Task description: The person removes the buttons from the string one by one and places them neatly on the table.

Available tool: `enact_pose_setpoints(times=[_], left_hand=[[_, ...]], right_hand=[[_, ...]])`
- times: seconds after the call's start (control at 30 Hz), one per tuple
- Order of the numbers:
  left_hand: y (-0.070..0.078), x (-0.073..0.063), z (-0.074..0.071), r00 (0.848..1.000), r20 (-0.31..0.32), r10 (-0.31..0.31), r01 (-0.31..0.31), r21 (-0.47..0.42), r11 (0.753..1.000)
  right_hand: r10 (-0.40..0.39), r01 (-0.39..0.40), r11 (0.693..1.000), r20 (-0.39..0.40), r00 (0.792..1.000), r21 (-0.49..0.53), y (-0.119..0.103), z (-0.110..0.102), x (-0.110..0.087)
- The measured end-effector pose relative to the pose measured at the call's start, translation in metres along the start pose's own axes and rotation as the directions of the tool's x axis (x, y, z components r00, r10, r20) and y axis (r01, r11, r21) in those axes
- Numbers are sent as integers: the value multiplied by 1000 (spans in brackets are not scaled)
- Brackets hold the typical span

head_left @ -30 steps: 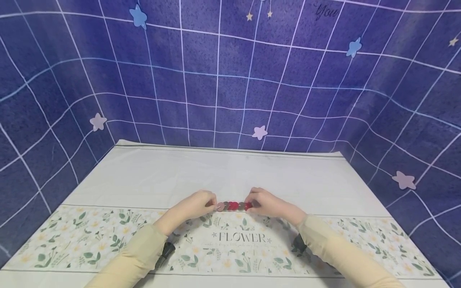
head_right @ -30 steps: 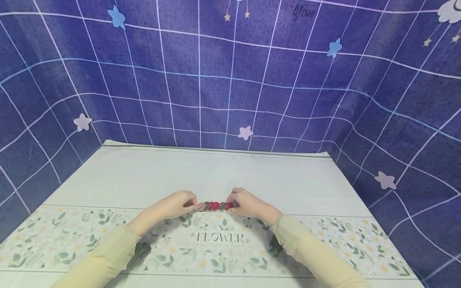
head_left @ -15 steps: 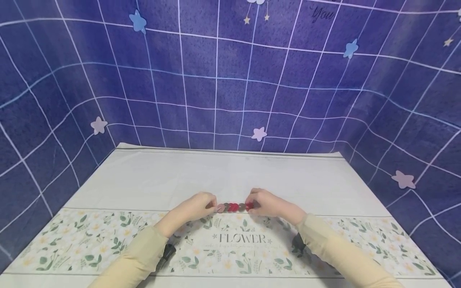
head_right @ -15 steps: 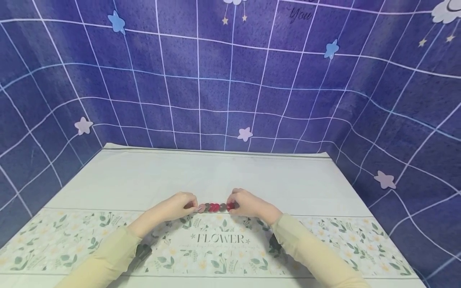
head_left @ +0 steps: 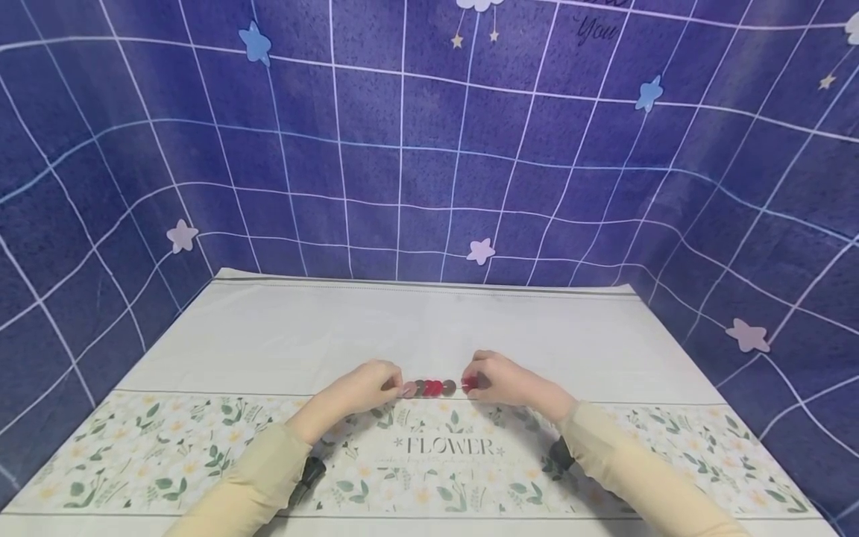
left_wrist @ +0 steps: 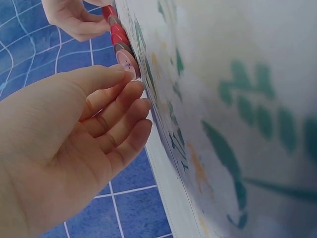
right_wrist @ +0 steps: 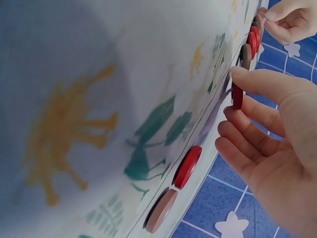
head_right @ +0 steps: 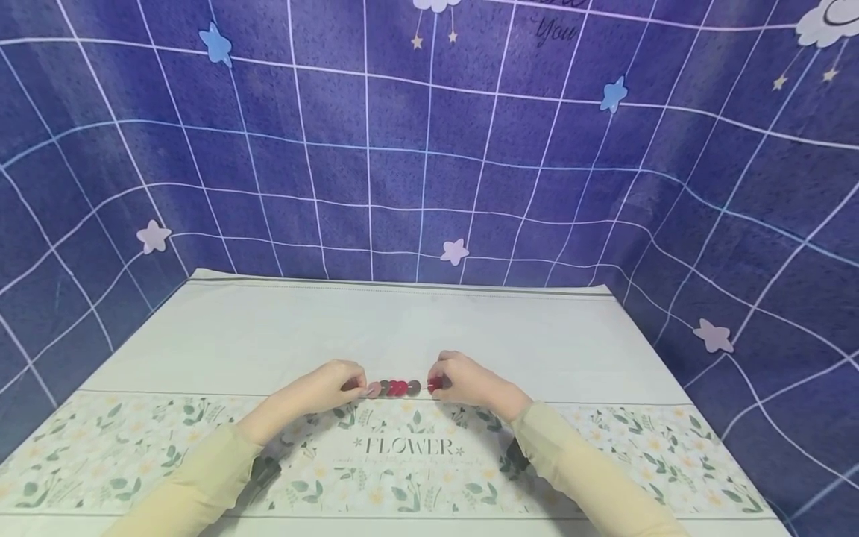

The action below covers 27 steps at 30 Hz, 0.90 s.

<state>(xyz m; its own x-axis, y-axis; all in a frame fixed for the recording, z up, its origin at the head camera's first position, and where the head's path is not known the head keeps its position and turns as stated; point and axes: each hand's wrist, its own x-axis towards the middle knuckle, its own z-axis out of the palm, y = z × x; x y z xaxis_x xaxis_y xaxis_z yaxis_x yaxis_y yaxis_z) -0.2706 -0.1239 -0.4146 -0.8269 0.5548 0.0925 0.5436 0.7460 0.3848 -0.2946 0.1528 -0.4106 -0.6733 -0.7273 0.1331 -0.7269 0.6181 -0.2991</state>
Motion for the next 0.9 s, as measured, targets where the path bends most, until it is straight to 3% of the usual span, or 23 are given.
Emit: enact_pose_setpoints(times=[0.23, 0.53, 0.9], left_hand=[[1, -1, 0, 1000, 0, -9, 9, -4, 1000], [2, 0, 0, 997, 13, -75, 75, -20, 997], [2, 0, 0, 997, 14, -75, 76, -23, 997]], right_hand=[[-26, 26, 1000, -19, 999, -1, 3, -2, -3], [-16, 16, 1000, -32, 999, 3, 5, -5, -7], [23, -23, 1000, -46, 999, -7, 8, -7, -11]])
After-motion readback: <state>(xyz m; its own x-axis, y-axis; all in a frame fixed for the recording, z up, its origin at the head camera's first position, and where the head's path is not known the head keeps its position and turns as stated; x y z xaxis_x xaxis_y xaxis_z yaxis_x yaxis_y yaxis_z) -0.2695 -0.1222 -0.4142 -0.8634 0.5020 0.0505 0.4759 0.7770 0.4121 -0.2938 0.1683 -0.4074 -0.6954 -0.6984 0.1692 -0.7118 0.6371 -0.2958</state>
